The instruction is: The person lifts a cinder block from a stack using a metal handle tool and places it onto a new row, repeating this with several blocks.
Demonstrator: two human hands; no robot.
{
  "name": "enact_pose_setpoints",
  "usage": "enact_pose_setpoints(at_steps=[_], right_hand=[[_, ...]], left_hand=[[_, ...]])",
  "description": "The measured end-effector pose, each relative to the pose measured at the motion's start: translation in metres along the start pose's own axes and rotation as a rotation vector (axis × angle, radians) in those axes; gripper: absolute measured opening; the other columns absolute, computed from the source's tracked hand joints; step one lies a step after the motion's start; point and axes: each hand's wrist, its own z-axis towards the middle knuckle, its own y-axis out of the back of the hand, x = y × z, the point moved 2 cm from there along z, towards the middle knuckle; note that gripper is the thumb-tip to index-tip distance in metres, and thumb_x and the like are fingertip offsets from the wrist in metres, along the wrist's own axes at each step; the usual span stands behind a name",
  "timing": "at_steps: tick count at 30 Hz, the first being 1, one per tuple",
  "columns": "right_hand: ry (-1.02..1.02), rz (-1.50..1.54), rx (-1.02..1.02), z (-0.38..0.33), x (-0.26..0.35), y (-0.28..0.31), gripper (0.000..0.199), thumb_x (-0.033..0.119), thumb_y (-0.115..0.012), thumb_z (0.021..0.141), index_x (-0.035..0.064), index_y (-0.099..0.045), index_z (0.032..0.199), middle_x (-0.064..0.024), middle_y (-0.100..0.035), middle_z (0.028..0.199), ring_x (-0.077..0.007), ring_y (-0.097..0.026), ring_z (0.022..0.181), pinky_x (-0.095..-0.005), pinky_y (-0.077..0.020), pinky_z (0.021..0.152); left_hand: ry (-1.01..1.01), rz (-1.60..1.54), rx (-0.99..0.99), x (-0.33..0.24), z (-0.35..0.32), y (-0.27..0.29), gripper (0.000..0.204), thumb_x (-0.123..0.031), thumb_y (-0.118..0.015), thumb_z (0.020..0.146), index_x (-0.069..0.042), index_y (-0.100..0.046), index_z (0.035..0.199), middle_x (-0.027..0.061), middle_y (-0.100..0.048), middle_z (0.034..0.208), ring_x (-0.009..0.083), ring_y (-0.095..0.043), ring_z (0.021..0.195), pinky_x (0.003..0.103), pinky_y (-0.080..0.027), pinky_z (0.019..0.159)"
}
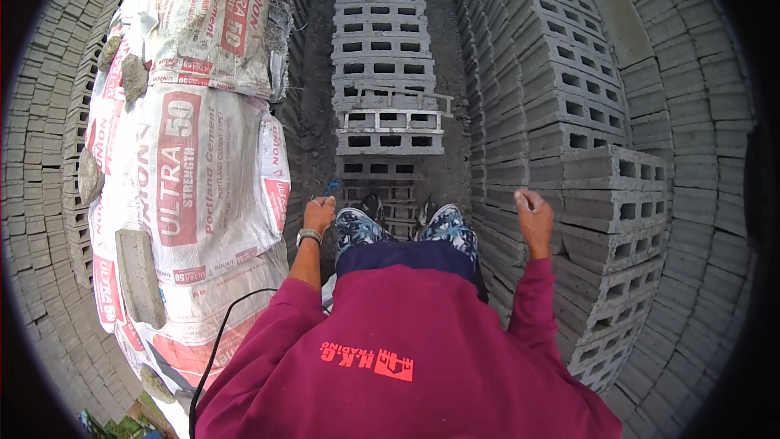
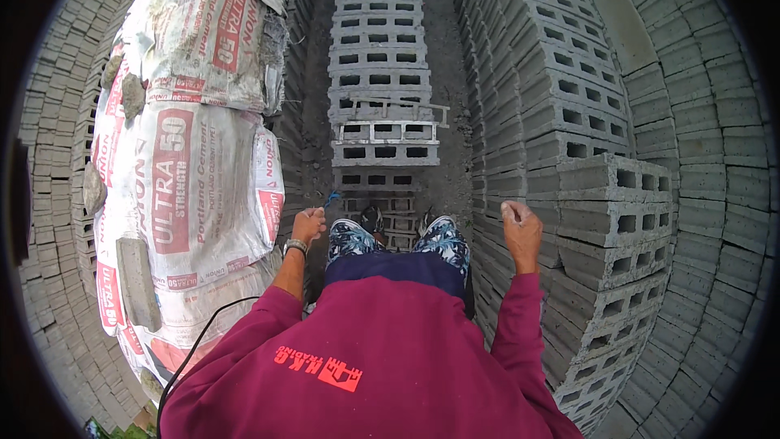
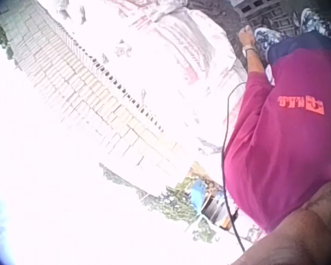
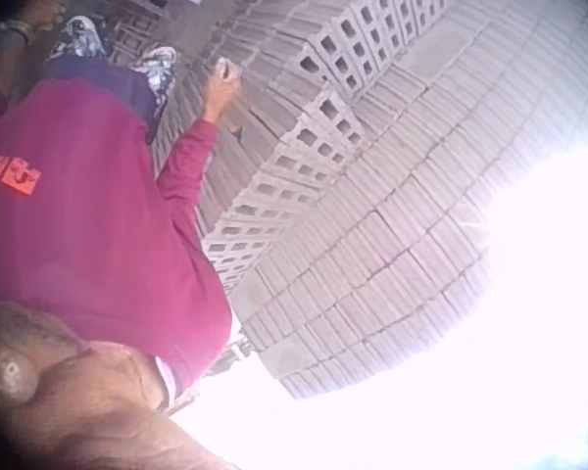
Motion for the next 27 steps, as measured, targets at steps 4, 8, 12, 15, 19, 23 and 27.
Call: enact_pose_setpoints(at_steps=[4, 8, 12, 15, 19, 23, 27], right_hand=[[0.059, -0.108, 0.418, 0.061, -0.008, -0.117, 0.032, 0.029, -0.066, 0.088, 0.0025, -0.072, 0.105, -0.0191, -0.073, 0.094, -0.0330, -0.070, 0.091, -0.0401, -0.0534, 0.081], [0.193, -0.268, 0.587, 0.115, -0.026, -0.227, 0.030, 0.026, -0.064, 0.085, 0.0062, -0.071, 0.106, -0.0204, -0.071, 0.100, -0.0365, -0.068, 0.098, -0.0458, -0.0521, 0.087], [0.375, -0.476, 0.669, 0.186, -0.051, -0.320, 0.030, 0.023, -0.065, 0.083, 0.0076, -0.070, 0.108, -0.0199, -0.069, 0.106, -0.0377, -0.065, 0.103, -0.0507, -0.0493, 0.092], [0.508, -0.496, 0.602, 0.216, -0.060, -0.375, 0.029, 0.022, -0.066, 0.081, 0.0067, -0.068, 0.107, -0.0193, -0.066, 0.109, -0.0389, -0.063, 0.104, -0.0518, -0.0478, 0.092], [0.634, -0.610, 0.509, 0.254, -0.088, -0.416, 0.028, 0.017, -0.065, 0.081, 0.0058, -0.065, 0.107, -0.0172, -0.063, 0.106, -0.0366, -0.061, 0.103, -0.0495, -0.0482, 0.088], [0.737, -0.629, 0.533, 0.253, -0.078, -0.430, 0.031, 0.012, -0.063, 0.081, 0.0055, -0.062, 0.111, -0.0152, -0.061, 0.102, -0.0335, -0.061, 0.099, -0.0484, -0.0478, 0.084], [0.868, -0.656, 0.619, 0.261, -0.076, -0.432, 0.032, 0.018, -0.065, 0.081, 0.0055, -0.062, 0.110, -0.0153, -0.064, 0.105, -0.0329, -0.064, 0.096, -0.0472, -0.0469, 0.082]], left_hand=[[0.134, -0.091, -0.042, 0.035, -0.036, 0.005, 0.033, -0.033, -0.063, 0.094, -0.004, -0.065, 0.110, 0.0005, -0.064, 0.081, 0.0078, -0.060, 0.060, 0.022, -0.042, 0.045], [0.273, -0.280, -0.263, 0.089, -0.080, -0.007, 0.030, -0.028, -0.065, 0.094, -0.001, -0.065, 0.108, 0.0027, -0.064, 0.078, 0.0098, -0.059, 0.058, 0.024, -0.042, 0.045], [0.440, -0.451, -0.455, 0.148, -0.142, -0.040, 0.029, -0.026, -0.062, 0.096, -0.001, -0.064, 0.110, 0.0068, -0.068, 0.085, 0.0136, -0.063, 0.061, 0.025, -0.043, 0.045], [0.531, -0.400, -0.522, 0.169, -0.206, -0.069, 0.036, -0.032, -0.063, 0.092, -0.002, -0.062, 0.111, 0.0110, -0.070, 0.095, 0.0211, -0.070, 0.073, 0.031, -0.052, 0.051], [0.708, -0.473, -0.653, 0.164, -0.254, -0.105, 0.034, -0.028, -0.059, 0.097, -0.001, -0.061, 0.117, 0.0112, -0.071, 0.095, 0.0186, -0.070, 0.074, 0.028, -0.052, 0.052], [0.789, -0.472, -0.770, 0.150, -0.292, -0.098, 0.038, -0.030, -0.059, 0.096, -0.001, -0.060, 0.120, 0.0122, -0.071, 0.098, 0.0197, -0.071, 0.075, 0.029, -0.053, 0.055], [0.739, -0.470, -0.766, 0.138, -0.290, -0.083, 0.042, -0.034, -0.060, 0.096, -0.001, -0.057, 0.121, 0.0147, -0.070, 0.101, 0.0238, -0.071, 0.078, 0.033, -0.055, 0.057]])
